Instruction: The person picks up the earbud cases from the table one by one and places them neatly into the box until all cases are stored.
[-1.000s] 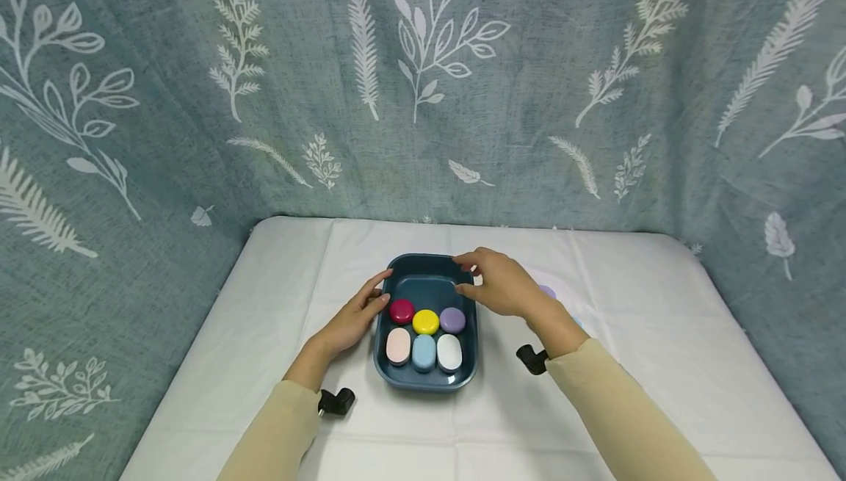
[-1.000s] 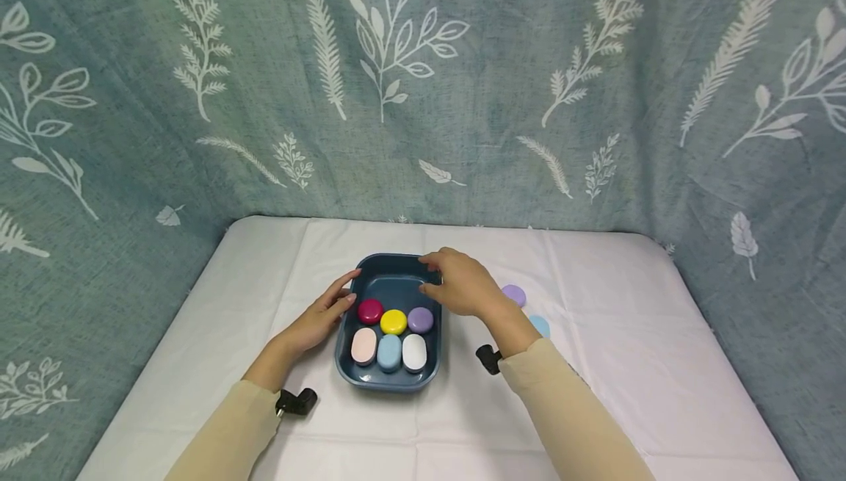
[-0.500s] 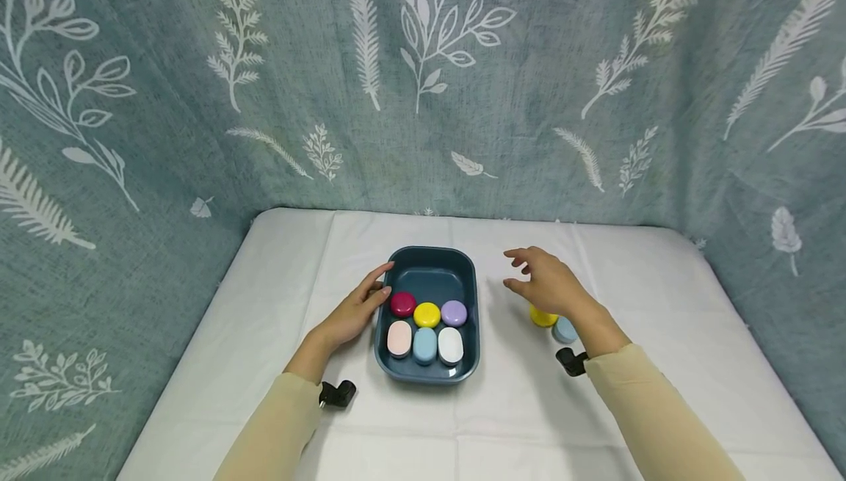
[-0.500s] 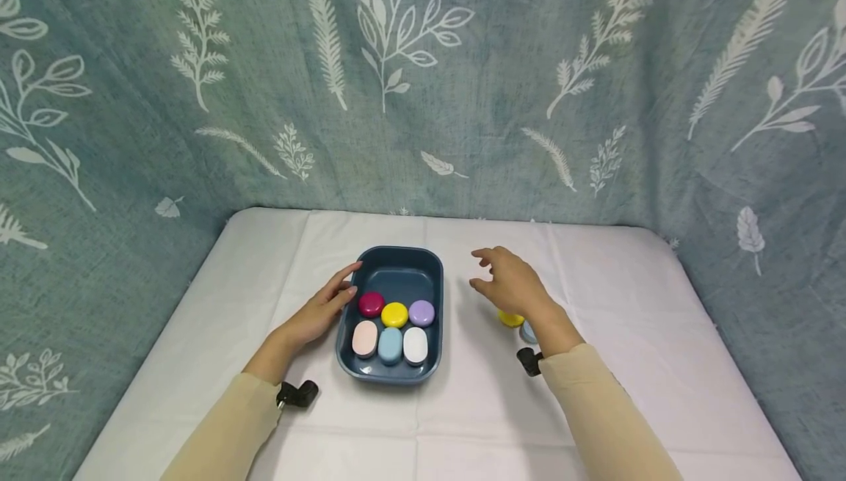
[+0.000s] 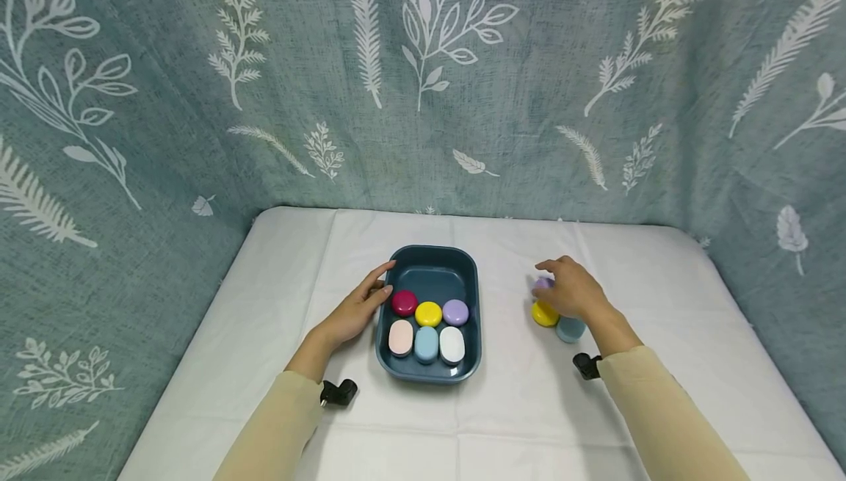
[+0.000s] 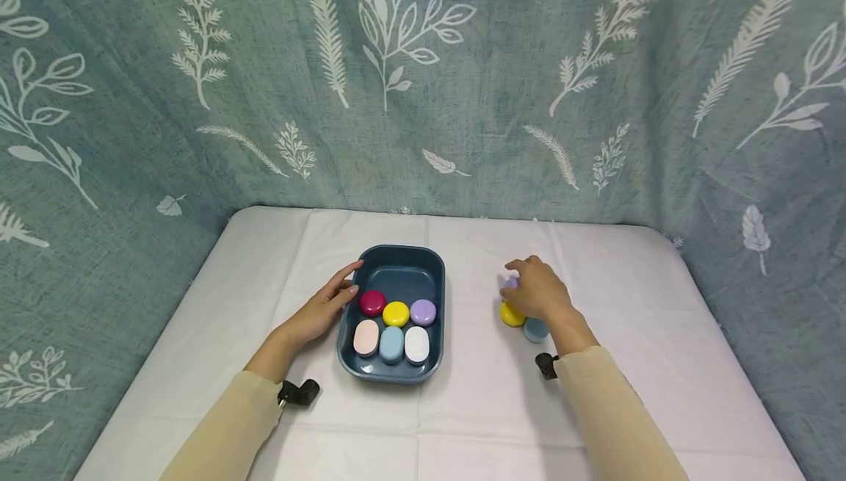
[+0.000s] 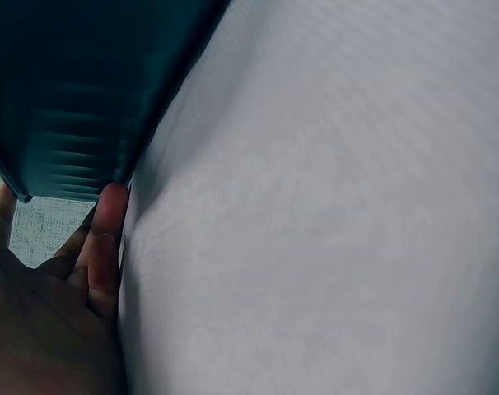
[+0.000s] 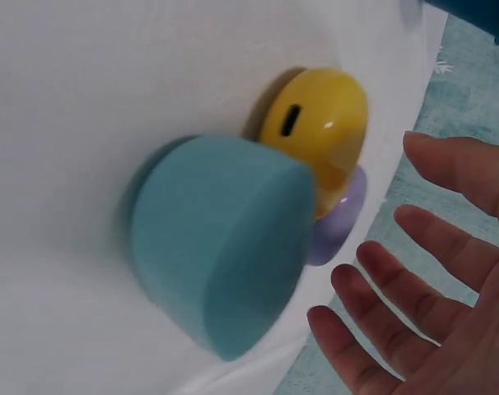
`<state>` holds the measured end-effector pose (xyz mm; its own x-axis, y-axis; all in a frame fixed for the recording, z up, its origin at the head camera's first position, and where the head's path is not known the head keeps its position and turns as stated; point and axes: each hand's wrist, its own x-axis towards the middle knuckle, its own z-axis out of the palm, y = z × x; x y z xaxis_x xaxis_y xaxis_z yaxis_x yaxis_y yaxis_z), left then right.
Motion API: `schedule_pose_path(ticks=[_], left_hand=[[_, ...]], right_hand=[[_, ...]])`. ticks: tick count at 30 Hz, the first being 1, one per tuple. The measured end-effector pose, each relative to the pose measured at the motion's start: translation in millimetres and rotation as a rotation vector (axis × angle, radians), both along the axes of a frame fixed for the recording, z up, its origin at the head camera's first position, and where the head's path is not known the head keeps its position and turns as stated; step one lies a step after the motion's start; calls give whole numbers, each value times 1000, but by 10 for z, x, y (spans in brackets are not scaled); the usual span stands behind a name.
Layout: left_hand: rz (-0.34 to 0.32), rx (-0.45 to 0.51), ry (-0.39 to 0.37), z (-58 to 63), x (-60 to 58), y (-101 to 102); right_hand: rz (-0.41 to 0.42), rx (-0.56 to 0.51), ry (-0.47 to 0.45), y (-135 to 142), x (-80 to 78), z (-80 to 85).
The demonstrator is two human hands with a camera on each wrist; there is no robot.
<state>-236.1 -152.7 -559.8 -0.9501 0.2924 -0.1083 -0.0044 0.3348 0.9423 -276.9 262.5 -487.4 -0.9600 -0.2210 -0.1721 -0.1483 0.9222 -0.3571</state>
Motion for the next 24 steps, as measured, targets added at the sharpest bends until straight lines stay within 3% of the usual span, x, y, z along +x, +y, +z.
schedule_pose_path(ticks=[11, 24], left_hand=[[2, -4, -3, 5, 8, 9], [3, -3, 1, -2, -2, 5]], right_hand=[[-28, 20, -49, 102, -41, -129], [-22, -9, -25, 120, -55, -191]])
